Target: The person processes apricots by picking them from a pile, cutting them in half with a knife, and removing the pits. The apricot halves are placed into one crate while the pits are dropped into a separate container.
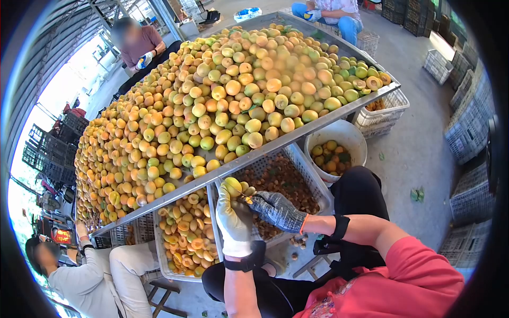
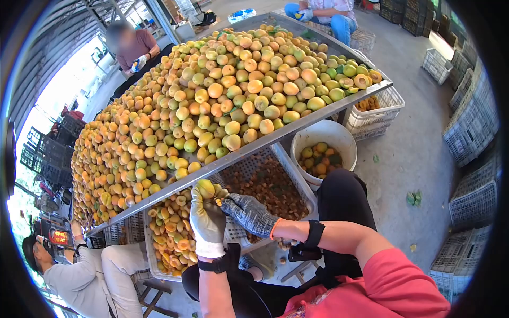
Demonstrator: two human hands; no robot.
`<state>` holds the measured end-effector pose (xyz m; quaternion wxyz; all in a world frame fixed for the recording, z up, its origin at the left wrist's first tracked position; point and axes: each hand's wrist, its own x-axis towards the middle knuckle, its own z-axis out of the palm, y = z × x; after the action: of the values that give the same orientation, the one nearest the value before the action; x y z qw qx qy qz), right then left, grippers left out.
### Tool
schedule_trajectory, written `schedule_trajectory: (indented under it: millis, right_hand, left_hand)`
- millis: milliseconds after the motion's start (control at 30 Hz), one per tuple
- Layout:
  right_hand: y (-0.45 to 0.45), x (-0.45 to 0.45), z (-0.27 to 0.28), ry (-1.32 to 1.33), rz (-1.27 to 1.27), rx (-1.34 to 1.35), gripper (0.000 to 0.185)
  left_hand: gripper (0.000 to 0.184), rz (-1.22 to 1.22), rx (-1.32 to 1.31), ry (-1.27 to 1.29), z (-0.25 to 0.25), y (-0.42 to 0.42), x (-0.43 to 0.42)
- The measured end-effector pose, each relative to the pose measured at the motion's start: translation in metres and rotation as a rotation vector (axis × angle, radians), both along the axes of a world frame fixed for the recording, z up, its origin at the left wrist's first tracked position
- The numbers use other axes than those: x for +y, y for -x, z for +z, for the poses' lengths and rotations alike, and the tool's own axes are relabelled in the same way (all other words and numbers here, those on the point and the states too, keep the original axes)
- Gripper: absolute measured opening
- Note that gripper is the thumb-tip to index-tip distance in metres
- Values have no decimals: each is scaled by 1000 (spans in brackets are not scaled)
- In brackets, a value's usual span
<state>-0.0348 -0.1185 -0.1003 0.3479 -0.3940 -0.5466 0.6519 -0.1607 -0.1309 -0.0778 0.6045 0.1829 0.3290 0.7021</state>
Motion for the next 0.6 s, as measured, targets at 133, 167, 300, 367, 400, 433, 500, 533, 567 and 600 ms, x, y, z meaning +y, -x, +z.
schedule_trajectory:
  millis: [133,167,300,367,400,433,500,533,567,600]
  right_hand:
    - [-3,2,-8,-63,-19,-56,35]
    - [-4,3,-7,-26,-23,-4,34]
    - [-8,4,0,-9,-2,-91,33]
    - [-4,1,-12,-212,-61,-160,33]
    - [-3,-1,-17,-415,-121,-227,32]
    - [-4,0,-22,-418,-120,-228,32]
    - [-8,2,-17,-241,-49,-123,32]
    - [-8,3,-16,-246,-51,-125,32]
    - [-8,3,-16,-139,-28,-79,32]
    - [-7,2,-16,-31,-6,-33,32]
  left_hand:
    - [33,-78,19,25,2,5,3]
    - [33,-83,17,22,3,2,5]
    - [30,-7,200,-72,-12,-2,10]
    - [28,-12,50,-151,-16,-5,9]
    - [28,-33,57,-130,-5,-9,6]
    - [28,-32,56,-133,-8,-5,7]
    - [26,12,175,95,-11,4,12]
    - [25,-21,195,60,-11,7,11]
    - [25,-24,195,58,-9,7,11]
    - [26,-3,235,17,-9,6,11]
